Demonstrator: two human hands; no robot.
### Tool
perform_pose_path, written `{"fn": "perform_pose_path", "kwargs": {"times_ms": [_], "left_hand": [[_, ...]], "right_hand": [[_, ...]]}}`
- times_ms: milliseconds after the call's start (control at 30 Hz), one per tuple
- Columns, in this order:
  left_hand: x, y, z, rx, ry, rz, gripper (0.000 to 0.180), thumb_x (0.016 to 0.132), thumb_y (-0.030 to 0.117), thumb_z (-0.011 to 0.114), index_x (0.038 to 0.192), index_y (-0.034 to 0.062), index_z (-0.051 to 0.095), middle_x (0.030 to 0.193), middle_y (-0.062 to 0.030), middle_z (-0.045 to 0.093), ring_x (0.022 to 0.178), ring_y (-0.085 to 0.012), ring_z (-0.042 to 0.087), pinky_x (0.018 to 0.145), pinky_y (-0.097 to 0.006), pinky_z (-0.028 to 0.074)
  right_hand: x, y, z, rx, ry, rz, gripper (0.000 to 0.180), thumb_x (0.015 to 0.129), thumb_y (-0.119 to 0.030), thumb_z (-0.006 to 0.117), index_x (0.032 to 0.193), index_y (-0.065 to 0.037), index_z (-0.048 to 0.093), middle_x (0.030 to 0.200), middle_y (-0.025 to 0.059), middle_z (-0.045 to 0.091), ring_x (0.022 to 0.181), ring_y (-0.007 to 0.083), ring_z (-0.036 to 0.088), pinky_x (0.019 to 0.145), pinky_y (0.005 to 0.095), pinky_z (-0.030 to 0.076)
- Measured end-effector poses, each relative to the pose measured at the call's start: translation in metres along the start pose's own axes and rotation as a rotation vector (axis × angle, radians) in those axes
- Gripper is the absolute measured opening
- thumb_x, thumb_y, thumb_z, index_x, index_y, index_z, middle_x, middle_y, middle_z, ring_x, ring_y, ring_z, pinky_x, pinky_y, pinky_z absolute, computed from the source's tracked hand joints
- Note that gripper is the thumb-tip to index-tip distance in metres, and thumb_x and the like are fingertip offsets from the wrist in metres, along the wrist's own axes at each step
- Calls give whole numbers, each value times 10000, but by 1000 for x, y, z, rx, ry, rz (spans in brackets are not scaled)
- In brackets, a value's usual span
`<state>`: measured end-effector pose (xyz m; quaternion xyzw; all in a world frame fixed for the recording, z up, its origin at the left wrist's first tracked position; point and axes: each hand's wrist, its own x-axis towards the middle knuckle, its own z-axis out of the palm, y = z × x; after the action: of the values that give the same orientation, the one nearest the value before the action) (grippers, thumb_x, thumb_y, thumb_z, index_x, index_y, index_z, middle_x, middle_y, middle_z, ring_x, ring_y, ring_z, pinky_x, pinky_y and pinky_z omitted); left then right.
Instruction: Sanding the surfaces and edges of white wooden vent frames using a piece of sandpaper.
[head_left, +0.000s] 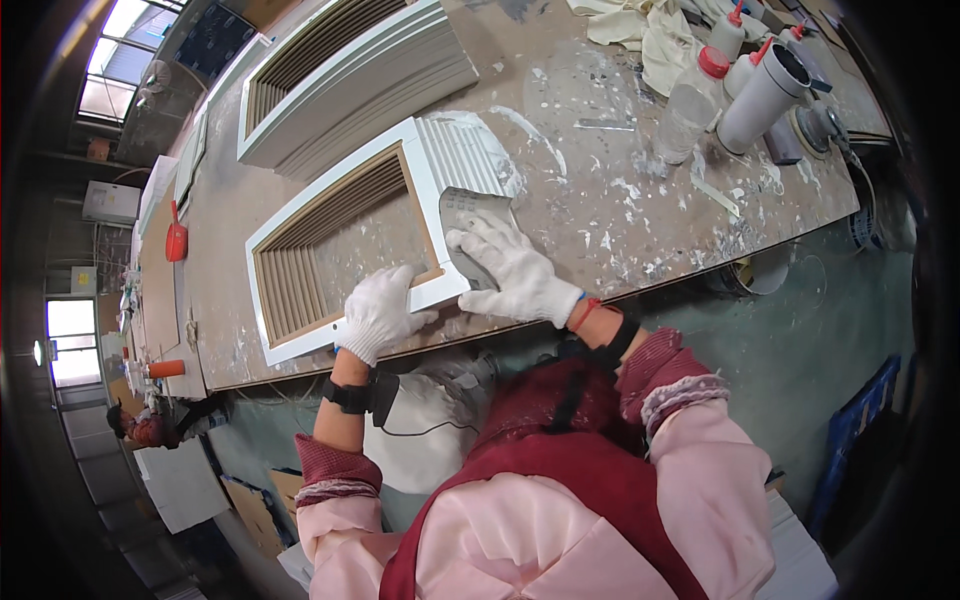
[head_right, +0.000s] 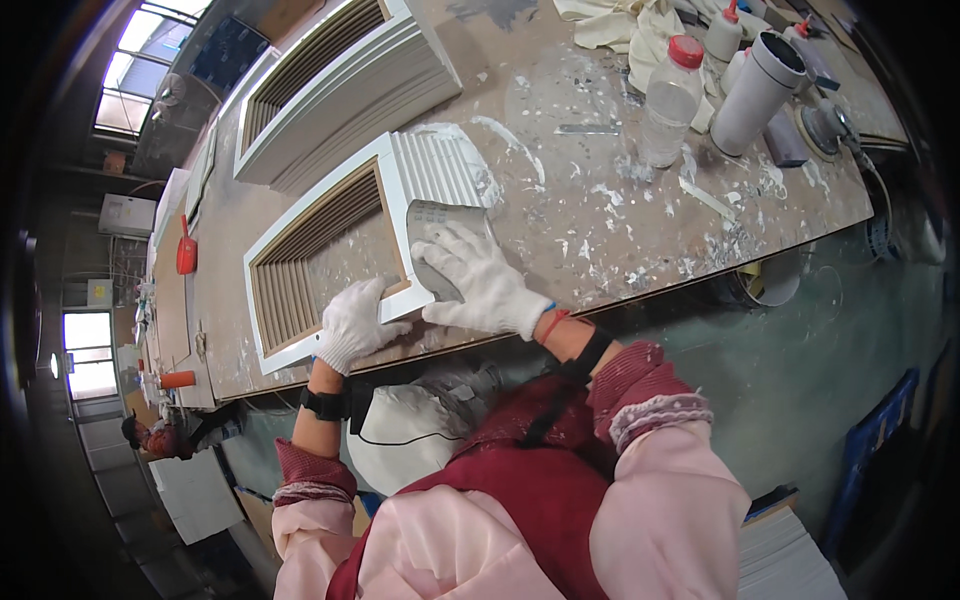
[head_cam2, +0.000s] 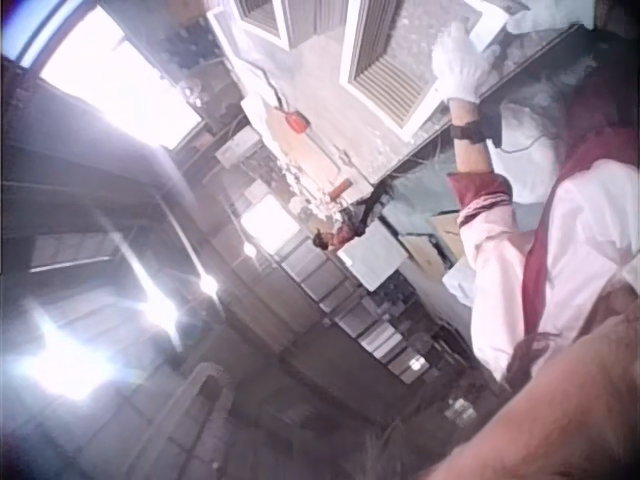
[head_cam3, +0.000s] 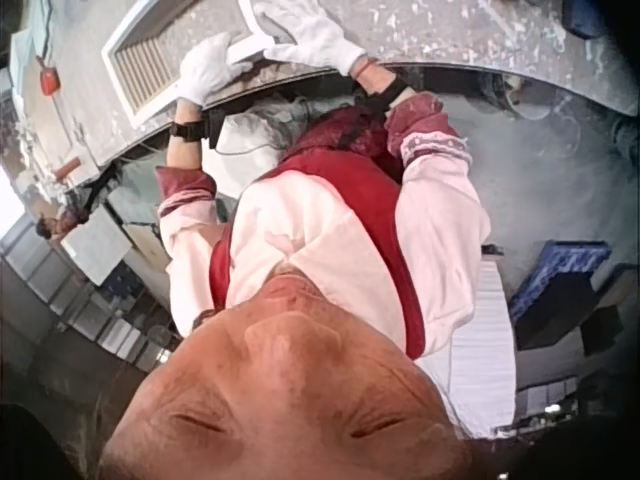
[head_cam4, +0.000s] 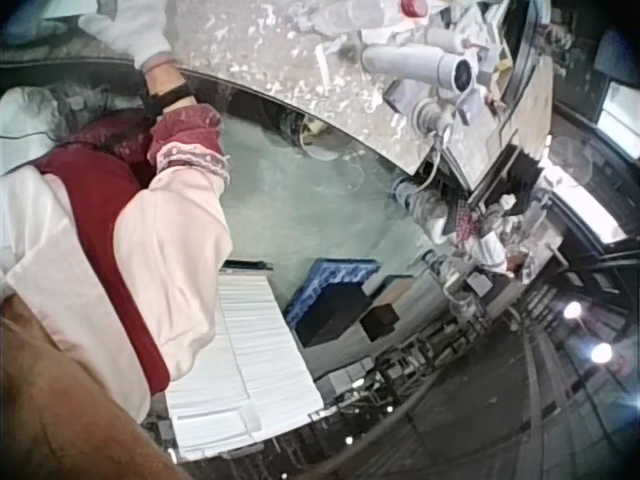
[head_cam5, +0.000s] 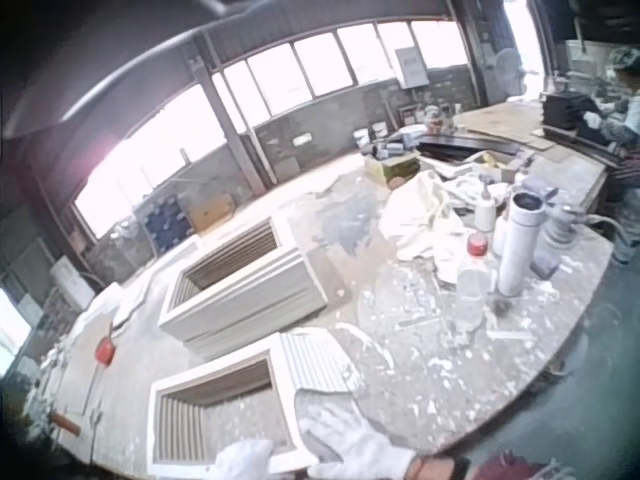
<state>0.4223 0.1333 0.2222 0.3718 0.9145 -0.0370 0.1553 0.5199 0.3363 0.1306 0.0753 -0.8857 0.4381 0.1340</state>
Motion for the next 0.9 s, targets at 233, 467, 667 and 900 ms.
{"fn": "perform_pose_path", "kwargs": {"times_ms": [233,467,667,900], "left_hand": [[0,0,-1,-12,-88,-33,567,716,392,804,1157,89,618,1026,-128,686,970,-328,673,828,-436,544],[0,-5,2,-26,-78,9,562,728,399,798,1162,96,611,1041,-115,690,976,-308,678,816,-412,550],[4,-12,6,-48,-26,56,656,691,418,805,1241,121,604,1059,-133,708,965,-318,690,824,-412,552],[1,-11,8,-80,-47,45,579,726,392,799,1195,116,601,1023,-107,693,959,-303,681,810,-420,550]], "right_hand": [[-6,-6,28,-49,119,61,805,877,-472,614,1542,-123,321,1564,192,323,1469,394,229,1208,549,113],[24,0,30,-72,69,121,718,941,-432,508,1553,-122,295,1576,203,306,1458,406,258,1202,516,153],[183,46,15,-34,110,380,713,908,-462,492,1501,-84,373,1546,195,369,1433,353,337,1181,462,235],[68,13,13,-73,70,59,636,908,-301,543,1495,-99,410,1520,194,401,1418,402,334,1169,524,249]]}}
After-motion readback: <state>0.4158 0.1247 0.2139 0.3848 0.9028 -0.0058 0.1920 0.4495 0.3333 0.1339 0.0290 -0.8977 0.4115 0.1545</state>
